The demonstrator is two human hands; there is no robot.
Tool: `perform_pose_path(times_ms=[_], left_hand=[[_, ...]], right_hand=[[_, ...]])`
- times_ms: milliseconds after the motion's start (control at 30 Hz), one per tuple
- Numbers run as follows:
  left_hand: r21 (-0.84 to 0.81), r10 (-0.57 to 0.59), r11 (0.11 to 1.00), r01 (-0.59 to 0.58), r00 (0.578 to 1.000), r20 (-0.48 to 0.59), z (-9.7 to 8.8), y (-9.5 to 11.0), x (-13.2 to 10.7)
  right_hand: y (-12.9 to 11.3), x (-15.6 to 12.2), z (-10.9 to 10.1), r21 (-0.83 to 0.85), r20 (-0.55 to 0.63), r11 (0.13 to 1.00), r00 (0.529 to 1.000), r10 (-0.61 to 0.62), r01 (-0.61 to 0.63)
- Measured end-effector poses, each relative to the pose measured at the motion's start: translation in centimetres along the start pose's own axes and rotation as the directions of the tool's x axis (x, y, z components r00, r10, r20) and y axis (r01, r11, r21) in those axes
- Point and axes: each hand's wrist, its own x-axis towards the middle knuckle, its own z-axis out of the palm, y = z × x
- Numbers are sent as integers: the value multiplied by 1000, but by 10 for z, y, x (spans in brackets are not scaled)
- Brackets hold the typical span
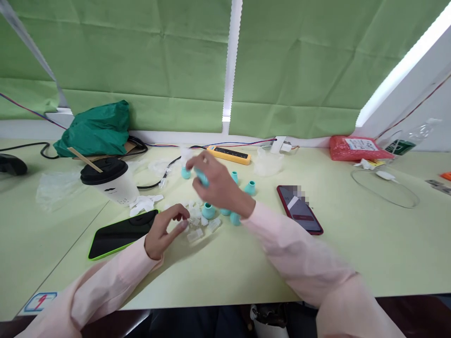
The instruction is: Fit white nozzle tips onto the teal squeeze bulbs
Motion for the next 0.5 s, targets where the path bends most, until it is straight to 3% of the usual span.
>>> perform_pose_path(times_ms=[67, 100, 167, 267, 367, 433, 500], left_hand=[[-175, -66, 984, 47, 992, -104, -3, 0, 0], [-228, -90, 972, 59, 988, -129, -4, 0, 0], [-255, -107, 963, 88, 992, -63, -1, -1, 0], [-162, -142, 974, 158, 984, 109, 7, -3, -1], [-185, -230, 947, 263, 956, 180, 13, -5, 0], [-358, -304, 846, 395, 909, 285, 12, -6, 1], [-525, -366, 687, 503, 863, 348, 9, -8, 4]], right_hand=[[-19, -26, 0, 22, 286, 997, 955, -82, 79], [-25, -40, 4, 9, 370, 995, 924, -97, 101], [-31, -65, 16, -16, 462, 989, 878, -125, 149], [-28, -92, 34, 14, 445, 994, 889, -107, 113], [-25, -104, 43, 77, 392, 993, 914, -109, 85], [-25, -107, 42, 82, 353, 987, 922, -158, 138], [-25, -108, 38, 82, 307, 978, 928, -209, 193]])
